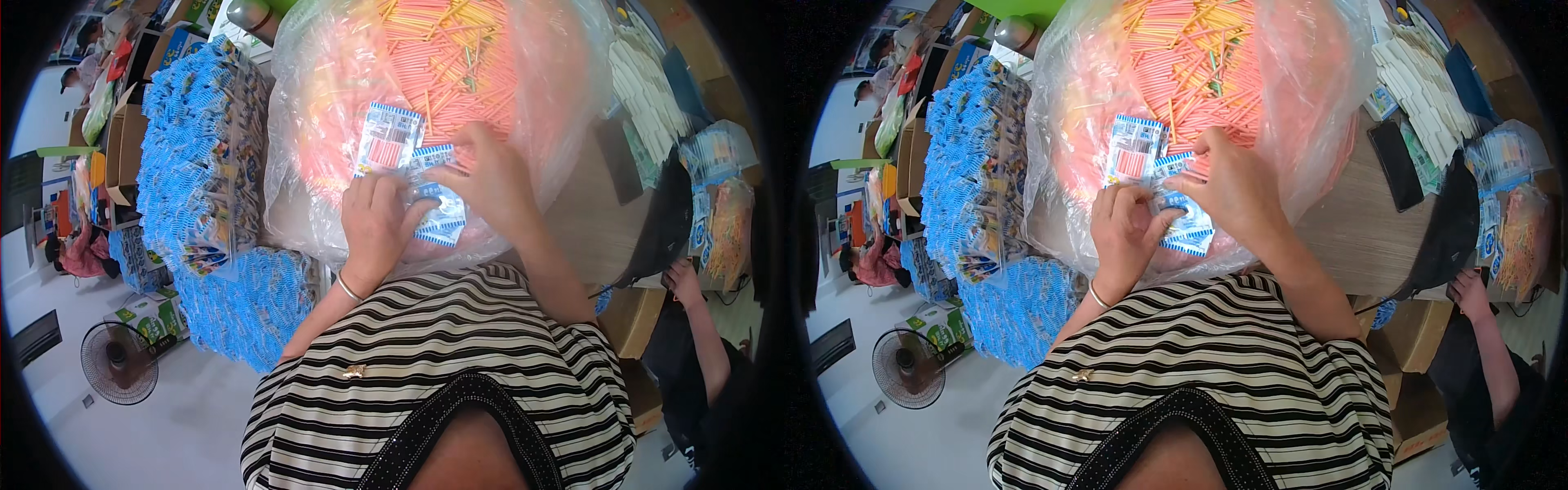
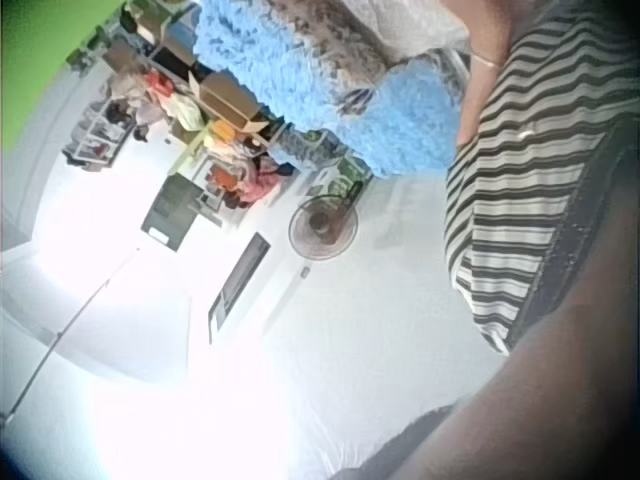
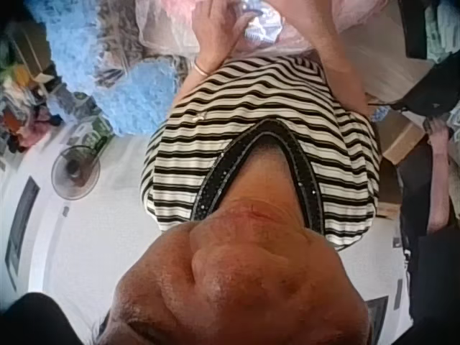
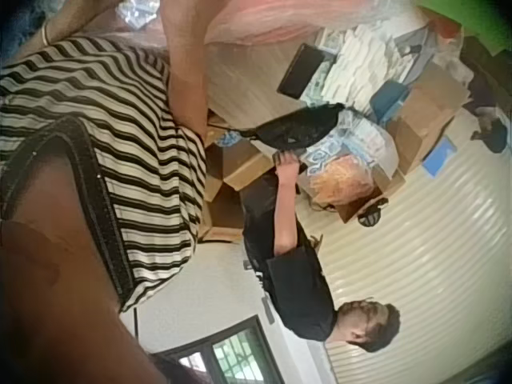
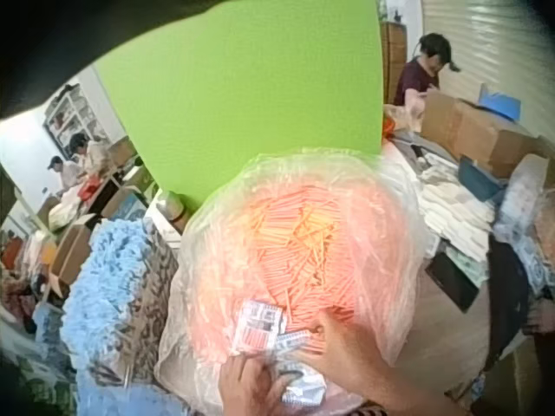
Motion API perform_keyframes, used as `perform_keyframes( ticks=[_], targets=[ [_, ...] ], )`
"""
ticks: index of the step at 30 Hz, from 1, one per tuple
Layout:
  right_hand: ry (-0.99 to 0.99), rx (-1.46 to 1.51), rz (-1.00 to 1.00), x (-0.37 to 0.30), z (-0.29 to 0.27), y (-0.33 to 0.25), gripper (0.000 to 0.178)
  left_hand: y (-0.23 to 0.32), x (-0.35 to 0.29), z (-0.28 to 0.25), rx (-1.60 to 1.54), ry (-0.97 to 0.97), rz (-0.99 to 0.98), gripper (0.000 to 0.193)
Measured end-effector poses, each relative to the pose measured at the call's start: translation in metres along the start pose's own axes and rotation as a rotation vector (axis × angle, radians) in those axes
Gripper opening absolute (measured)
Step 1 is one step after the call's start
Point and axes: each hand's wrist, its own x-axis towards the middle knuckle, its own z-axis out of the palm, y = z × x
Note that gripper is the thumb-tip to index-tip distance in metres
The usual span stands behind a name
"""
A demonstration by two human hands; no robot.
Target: The person packs small plastic packets by gathering colorful sticks from a large bag and inserting them into the packets by hand.
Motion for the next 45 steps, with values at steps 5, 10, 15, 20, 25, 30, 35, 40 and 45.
perform_keyframes(
  ticks=[5, 10, 15, 20, 25, 30, 35, 40, 45],
  targets=[
    [-0.072, -0.111, -0.144, 0.003, -0.003, 0.009, 0.026, 0.001, 0.007, 0.002, -0.110, 0.028, -0.042, 0.043],
    [-0.178, -0.016, 0.011, -0.002, -0.025, 0.023, 0.021, -0.006, 0.011, 0.004, -0.160, 0.101, -0.106, 0.042],
    [-0.140, 0.213, 0.004, -0.010, -0.025, 0.020, 0.019, 0.011, 0.016, -0.005, -0.246, 0.055, -0.149, 0.038],
    [-0.205, 0.327, 0.032, -0.010, -0.025, 0.016, 0.021, 0.009, 0.028, 0.003, -0.478, 0.015, -0.339, 0.022],
    [-0.063, 0.080, 0.031, -0.009, -0.026, 0.018, 0.021, 0.003, 0.029, 0.006, -0.721, -0.094, -0.507, 0.012],
    [0.060, -0.007, -0.024, -0.011, -0.031, 0.024, 0.021, -0.006, 0.028, 0.008, -0.652, 0.022, -0.474, 0.013],
    [0.005, 0.168, -0.007, -0.011, -0.042, 0.015, 0.021, 0.008, 0.054, 0.008, 0.182, 0.631, 0.113, 0.013],
    [-0.201, 0.315, -0.023, -0.013, -0.045, 0.001, 0.020, 0.024, 0.047, -0.012, -0.297, 0.120, -0.049, 0.010],
    [-0.233, 0.584, 0.057, -0.015, -0.033, 0.011, 0.021, 0.016, 0.035, -0.008, -0.759, -0.169, -0.367, 0.004]
  ],
)
